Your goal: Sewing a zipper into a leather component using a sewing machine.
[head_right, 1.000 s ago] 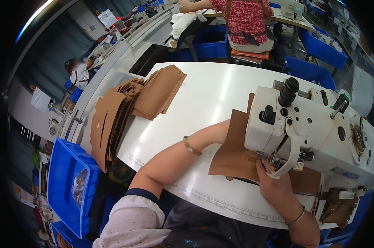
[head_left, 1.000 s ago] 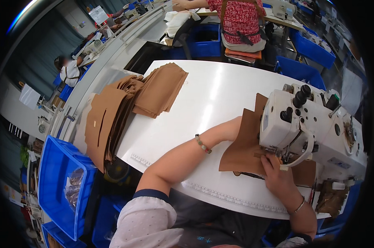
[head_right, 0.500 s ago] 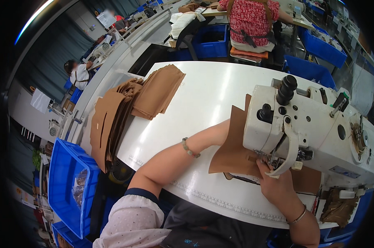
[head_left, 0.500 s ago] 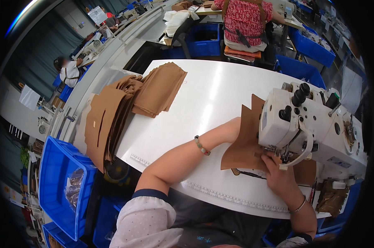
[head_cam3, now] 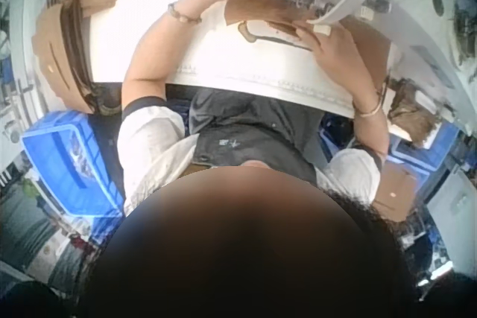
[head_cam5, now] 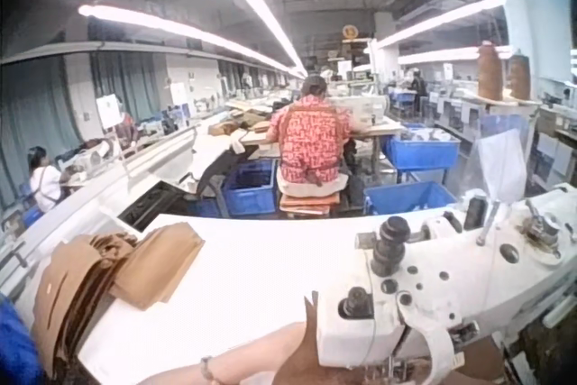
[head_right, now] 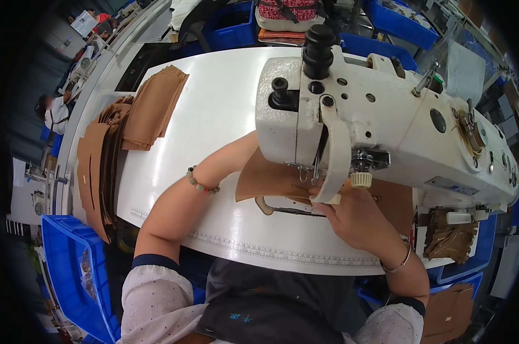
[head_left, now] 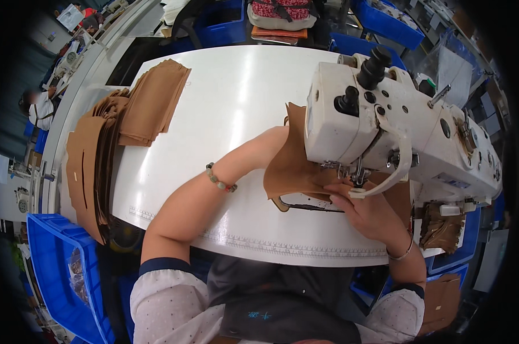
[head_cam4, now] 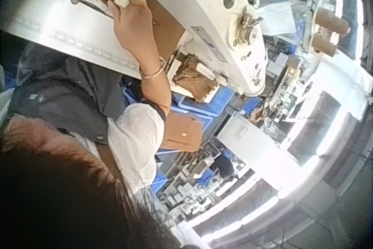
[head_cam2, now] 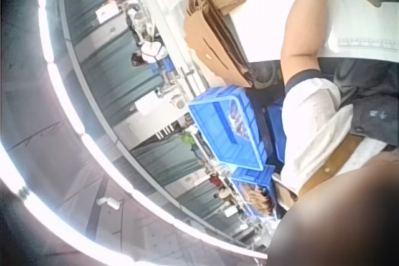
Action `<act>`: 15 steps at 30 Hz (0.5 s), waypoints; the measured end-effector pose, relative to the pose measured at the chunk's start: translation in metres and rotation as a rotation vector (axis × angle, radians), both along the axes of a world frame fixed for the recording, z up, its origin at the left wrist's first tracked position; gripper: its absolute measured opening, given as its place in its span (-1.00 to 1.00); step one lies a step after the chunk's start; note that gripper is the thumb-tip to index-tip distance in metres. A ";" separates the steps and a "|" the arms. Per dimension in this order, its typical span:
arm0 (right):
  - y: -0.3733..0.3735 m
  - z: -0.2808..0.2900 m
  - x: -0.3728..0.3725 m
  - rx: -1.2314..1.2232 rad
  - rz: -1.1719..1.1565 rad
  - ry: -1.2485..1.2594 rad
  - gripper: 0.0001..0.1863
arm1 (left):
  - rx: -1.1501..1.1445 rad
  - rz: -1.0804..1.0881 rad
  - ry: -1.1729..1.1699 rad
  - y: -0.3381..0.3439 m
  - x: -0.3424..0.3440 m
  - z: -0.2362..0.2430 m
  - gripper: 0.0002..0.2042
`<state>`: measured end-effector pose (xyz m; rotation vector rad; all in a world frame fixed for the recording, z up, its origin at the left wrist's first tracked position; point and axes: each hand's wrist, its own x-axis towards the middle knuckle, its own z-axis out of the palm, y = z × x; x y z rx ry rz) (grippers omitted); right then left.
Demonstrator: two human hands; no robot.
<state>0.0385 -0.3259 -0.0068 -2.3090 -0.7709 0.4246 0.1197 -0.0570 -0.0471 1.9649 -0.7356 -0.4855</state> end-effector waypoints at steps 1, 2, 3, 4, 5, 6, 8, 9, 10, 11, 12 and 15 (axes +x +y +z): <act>0.000 -0.001 -0.001 -0.032 -0.009 0.012 -0.70 | 0.083 0.056 0.002 -0.002 -0.001 -0.001 -0.43; 0.001 -0.004 -0.002 -0.010 0.010 -0.005 -0.70 | 0.108 0.068 0.005 -0.002 -0.001 -0.003 -0.43; 0.003 -0.008 -0.004 -0.078 0.051 -0.162 -0.66 | 0.078 0.089 -0.017 -0.001 -0.001 -0.005 -0.45; 0.006 -0.013 -0.006 -0.200 0.074 -0.280 -0.60 | 0.048 0.111 -0.030 -0.001 0.000 -0.007 -0.47; 0.008 -0.018 -0.008 -0.146 0.095 -0.321 -0.60 | 0.046 0.112 -0.040 0.001 0.001 -0.008 -0.47; 0.011 -0.024 -0.009 -0.173 0.089 -0.457 -0.52 | -0.051 0.206 0.111 0.003 0.003 -0.008 -0.48; 0.014 -0.035 -0.008 -0.201 0.081 -0.596 -0.43 | -0.149 0.298 0.261 0.008 0.004 -0.007 -0.50; 0.015 -0.039 -0.007 -0.210 0.097 -0.634 -0.38 | -0.080 0.264 0.157 0.010 0.004 -0.005 -0.52; 0.014 -0.043 -0.006 -0.263 0.105 -0.637 -0.34 | -0.011 0.212 0.035 0.012 0.003 -0.003 -0.54; 0.014 -0.045 -0.005 -0.218 0.112 -0.678 -0.34 | -0.011 0.229 0.048 0.013 0.003 -0.001 -0.54; 0.013 -0.047 -0.004 -0.230 0.117 -0.682 -0.33 | -0.001 0.074 0.046 0.014 0.003 0.000 -0.56; 0.014 -0.049 -0.002 -0.185 0.114 -0.716 -0.40 | -0.052 -0.085 -0.026 0.013 0.002 -0.001 -0.61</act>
